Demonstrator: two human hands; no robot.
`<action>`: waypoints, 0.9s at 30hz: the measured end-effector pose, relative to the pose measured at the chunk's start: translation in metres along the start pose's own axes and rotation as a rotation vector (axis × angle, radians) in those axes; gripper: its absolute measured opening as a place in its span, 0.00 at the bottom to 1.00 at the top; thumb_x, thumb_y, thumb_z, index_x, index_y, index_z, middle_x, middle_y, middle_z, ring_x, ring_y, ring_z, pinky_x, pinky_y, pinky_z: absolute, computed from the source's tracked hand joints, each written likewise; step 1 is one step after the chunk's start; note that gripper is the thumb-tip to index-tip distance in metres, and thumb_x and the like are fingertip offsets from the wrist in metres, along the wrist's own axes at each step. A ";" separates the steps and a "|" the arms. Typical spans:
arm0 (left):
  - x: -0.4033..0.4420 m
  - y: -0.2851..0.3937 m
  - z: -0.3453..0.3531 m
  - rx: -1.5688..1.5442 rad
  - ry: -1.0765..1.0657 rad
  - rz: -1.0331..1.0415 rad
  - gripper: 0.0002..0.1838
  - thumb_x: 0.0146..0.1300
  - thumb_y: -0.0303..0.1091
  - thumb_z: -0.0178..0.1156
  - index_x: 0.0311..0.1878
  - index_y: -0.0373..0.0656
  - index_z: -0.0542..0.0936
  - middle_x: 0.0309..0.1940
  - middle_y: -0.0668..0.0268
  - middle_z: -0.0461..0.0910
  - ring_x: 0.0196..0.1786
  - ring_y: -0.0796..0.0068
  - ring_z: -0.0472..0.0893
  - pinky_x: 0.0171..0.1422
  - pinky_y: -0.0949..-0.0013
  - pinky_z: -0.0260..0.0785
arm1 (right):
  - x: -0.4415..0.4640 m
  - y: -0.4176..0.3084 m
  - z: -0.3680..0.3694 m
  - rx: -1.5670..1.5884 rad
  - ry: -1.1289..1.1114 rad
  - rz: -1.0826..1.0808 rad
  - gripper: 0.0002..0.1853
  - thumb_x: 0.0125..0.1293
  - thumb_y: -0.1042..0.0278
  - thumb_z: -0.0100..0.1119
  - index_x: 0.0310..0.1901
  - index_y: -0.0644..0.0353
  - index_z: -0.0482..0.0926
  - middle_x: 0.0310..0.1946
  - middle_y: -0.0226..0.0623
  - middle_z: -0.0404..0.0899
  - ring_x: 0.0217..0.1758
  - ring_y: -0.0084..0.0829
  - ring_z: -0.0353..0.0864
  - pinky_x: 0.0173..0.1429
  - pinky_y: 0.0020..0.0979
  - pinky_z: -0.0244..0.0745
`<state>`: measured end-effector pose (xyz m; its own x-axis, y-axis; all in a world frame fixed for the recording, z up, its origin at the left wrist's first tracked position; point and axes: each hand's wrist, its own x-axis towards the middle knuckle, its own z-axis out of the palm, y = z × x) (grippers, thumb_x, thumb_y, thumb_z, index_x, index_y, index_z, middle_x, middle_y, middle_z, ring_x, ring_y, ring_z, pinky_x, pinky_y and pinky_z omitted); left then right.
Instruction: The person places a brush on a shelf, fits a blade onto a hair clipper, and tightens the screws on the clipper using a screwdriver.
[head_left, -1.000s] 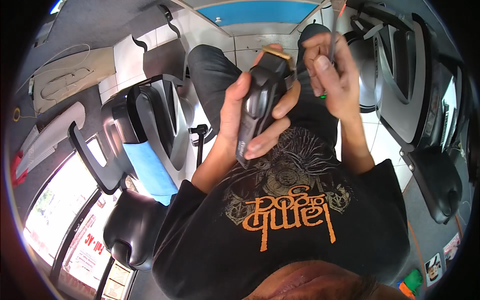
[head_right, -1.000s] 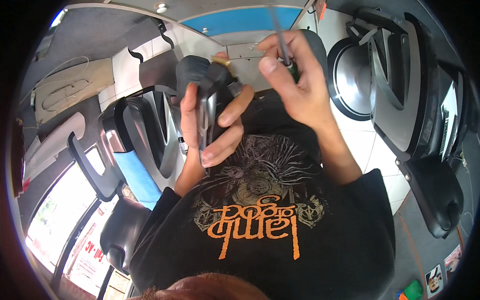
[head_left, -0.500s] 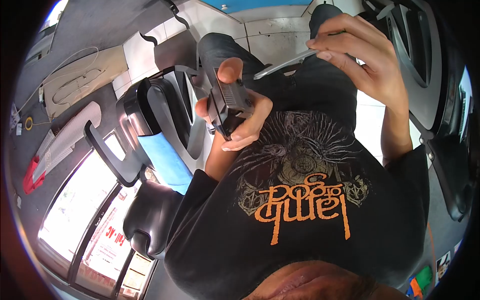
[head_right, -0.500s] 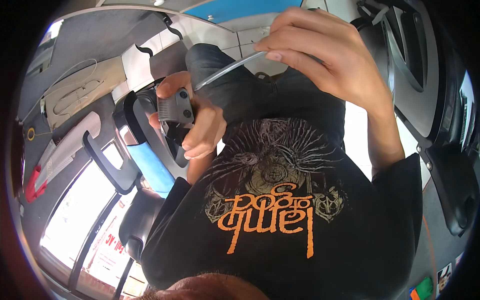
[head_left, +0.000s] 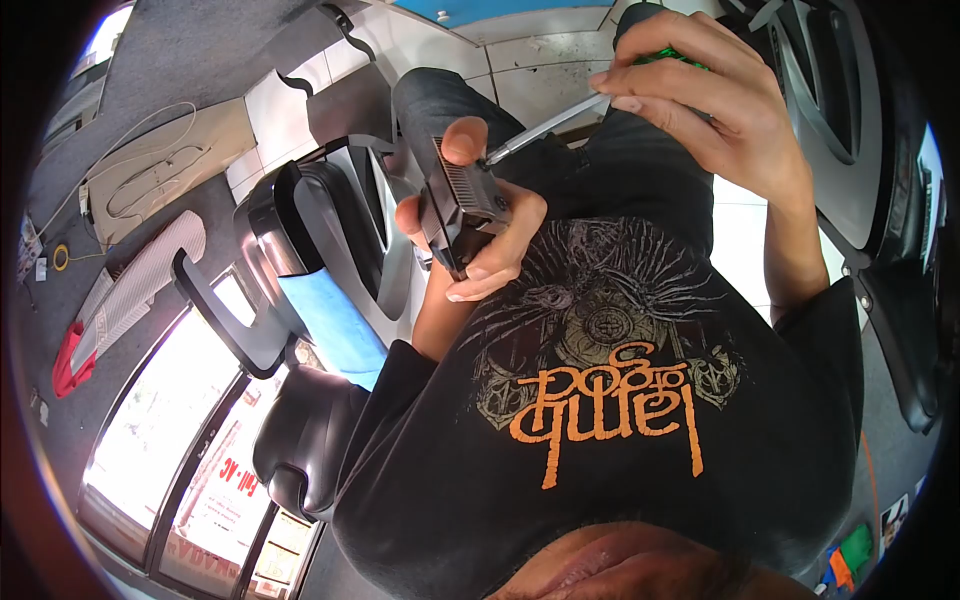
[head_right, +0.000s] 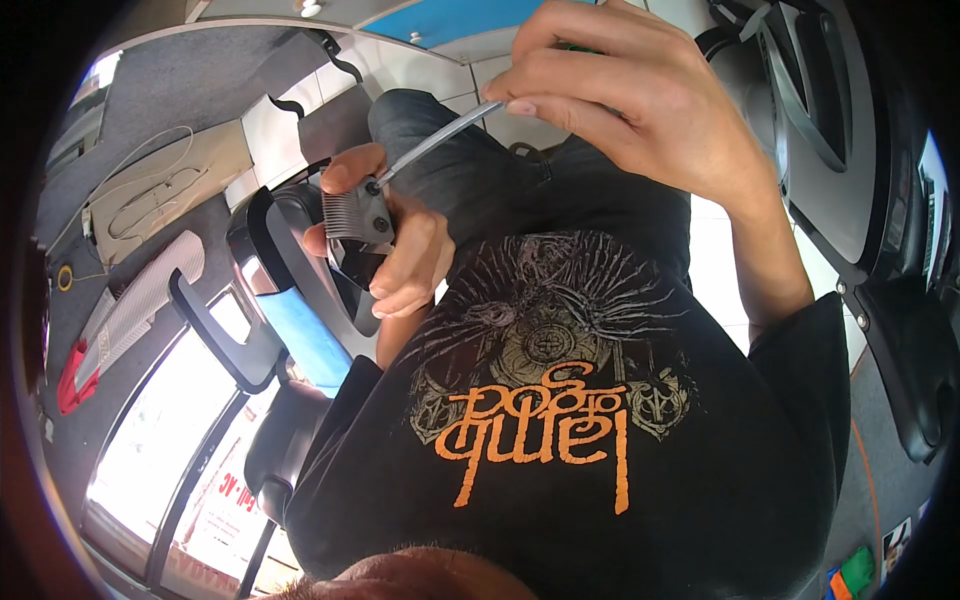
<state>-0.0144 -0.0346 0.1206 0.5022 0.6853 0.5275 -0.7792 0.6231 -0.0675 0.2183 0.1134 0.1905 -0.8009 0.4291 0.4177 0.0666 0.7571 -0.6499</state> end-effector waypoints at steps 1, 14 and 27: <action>-0.001 0.000 0.000 -0.008 0.002 0.001 0.29 0.78 0.41 0.64 0.76 0.72 0.66 0.41 0.46 0.76 0.22 0.59 0.81 0.22 0.65 0.78 | -0.001 0.001 0.001 -0.015 0.013 -0.018 0.10 0.59 0.68 0.77 0.43 0.56 0.92 0.40 0.33 0.84 0.37 0.34 0.85 0.38 0.35 0.75; -0.023 -0.009 -0.025 -0.094 0.017 -0.018 0.29 0.79 0.47 0.61 0.76 0.72 0.61 0.42 0.50 0.74 0.26 0.59 0.83 0.26 0.64 0.82 | -0.001 -0.005 -0.013 -0.150 -0.143 -0.040 0.10 0.60 0.72 0.73 0.44 0.53 0.92 0.39 0.32 0.83 0.36 0.30 0.81 0.37 0.34 0.68; -0.027 -0.012 -0.026 -0.132 0.030 -0.115 0.27 0.79 0.40 0.62 0.74 0.63 0.62 0.43 0.45 0.74 0.29 0.61 0.83 0.29 0.65 0.83 | -0.005 -0.011 -0.015 0.029 -0.399 0.129 0.04 0.71 0.67 0.66 0.43 0.56 0.84 0.31 0.35 0.85 0.32 0.42 0.84 0.35 0.42 0.73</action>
<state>-0.0093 -0.0507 0.0854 0.5979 0.6161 0.5128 -0.6609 0.7409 -0.1195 0.2305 0.1100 0.2045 -0.9550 0.2912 0.0566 0.1697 0.6929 -0.7007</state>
